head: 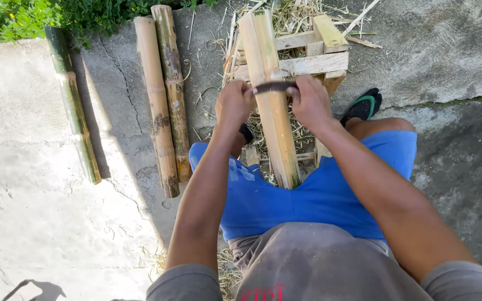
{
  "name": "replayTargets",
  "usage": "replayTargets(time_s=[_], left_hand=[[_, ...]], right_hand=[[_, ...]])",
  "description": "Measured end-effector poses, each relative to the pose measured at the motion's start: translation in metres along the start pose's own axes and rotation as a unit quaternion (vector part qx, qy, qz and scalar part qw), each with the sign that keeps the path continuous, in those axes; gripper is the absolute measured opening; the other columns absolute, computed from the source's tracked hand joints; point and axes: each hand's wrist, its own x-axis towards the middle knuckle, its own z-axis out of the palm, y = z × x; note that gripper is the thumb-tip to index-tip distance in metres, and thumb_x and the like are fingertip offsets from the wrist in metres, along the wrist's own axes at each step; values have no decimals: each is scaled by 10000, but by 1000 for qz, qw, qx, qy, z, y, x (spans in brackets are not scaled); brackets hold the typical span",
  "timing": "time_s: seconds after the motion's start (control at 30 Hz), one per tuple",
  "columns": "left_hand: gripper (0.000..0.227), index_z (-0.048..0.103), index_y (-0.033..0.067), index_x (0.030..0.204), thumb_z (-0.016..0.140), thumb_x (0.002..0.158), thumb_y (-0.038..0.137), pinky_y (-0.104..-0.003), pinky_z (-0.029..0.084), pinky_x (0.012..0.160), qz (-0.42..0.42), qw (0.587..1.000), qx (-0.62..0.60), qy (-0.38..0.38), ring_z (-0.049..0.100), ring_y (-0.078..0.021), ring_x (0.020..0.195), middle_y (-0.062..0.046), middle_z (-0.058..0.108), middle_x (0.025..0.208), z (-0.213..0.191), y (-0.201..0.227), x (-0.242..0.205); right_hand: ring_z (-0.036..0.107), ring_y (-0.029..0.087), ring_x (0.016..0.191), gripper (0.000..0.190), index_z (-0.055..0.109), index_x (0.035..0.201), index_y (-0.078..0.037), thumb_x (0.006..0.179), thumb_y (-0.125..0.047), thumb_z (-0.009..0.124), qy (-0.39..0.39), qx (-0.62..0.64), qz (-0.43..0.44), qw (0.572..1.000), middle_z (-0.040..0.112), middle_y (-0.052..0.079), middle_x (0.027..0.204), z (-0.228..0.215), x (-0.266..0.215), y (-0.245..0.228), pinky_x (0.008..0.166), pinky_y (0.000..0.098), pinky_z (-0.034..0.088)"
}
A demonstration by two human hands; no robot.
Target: Shaving and peeling bamboo stalks using a hand-held sickle.
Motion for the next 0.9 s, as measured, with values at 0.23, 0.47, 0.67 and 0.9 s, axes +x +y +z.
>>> replayTargets(time_s=[0.23, 0.47, 0.67, 0.9], left_hand=[[181, 744, 121, 898, 765, 873, 300, -447, 528, 701, 71, 995, -2, 69, 709, -299, 776, -111, 736, 824, 4, -10, 19], [162, 771, 132, 927, 741, 902, 289, -465, 540, 776, -25, 995, 20, -94, 716, -315, 830, -127, 741, 863, 43, -55, -131], [251, 727, 87, 1153, 643, 1000, 268, -365, 561, 881, -7, 963, -251, 97, 704, -225, 1010, -103, 741, 1116, 13, -43, -143], [1116, 300, 0, 1480, 892, 672, 493, -471, 490, 991, -112, 987, -104, 47, 592, -376, 1206, -241, 538, 1379, 83, 22, -50]], right_hand=[[540, 377, 937, 125, 555, 1067, -35, 1059, -146, 612, 41, -3, -67, 997, 572, 154, 1012, 12, 21, 15, 822, 497, 417], [566, 383, 919, 100, 586, 995, -63, 990, -156, 621, -81, 13, -24, 996, 576, 154, 935, 4, -138, 28, 806, 492, 444], [567, 220, 734, 105, 617, 1025, -59, 1021, -163, 603, -148, 208, 124, 959, 591, 105, 788, 3, -154, 71, 667, 399, 481], [530, 74, 655, 136, 547, 1019, -103, 1115, -196, 523, 73, 503, 261, 821, 586, -13, 854, -7, -59, 91, 575, 257, 454]])
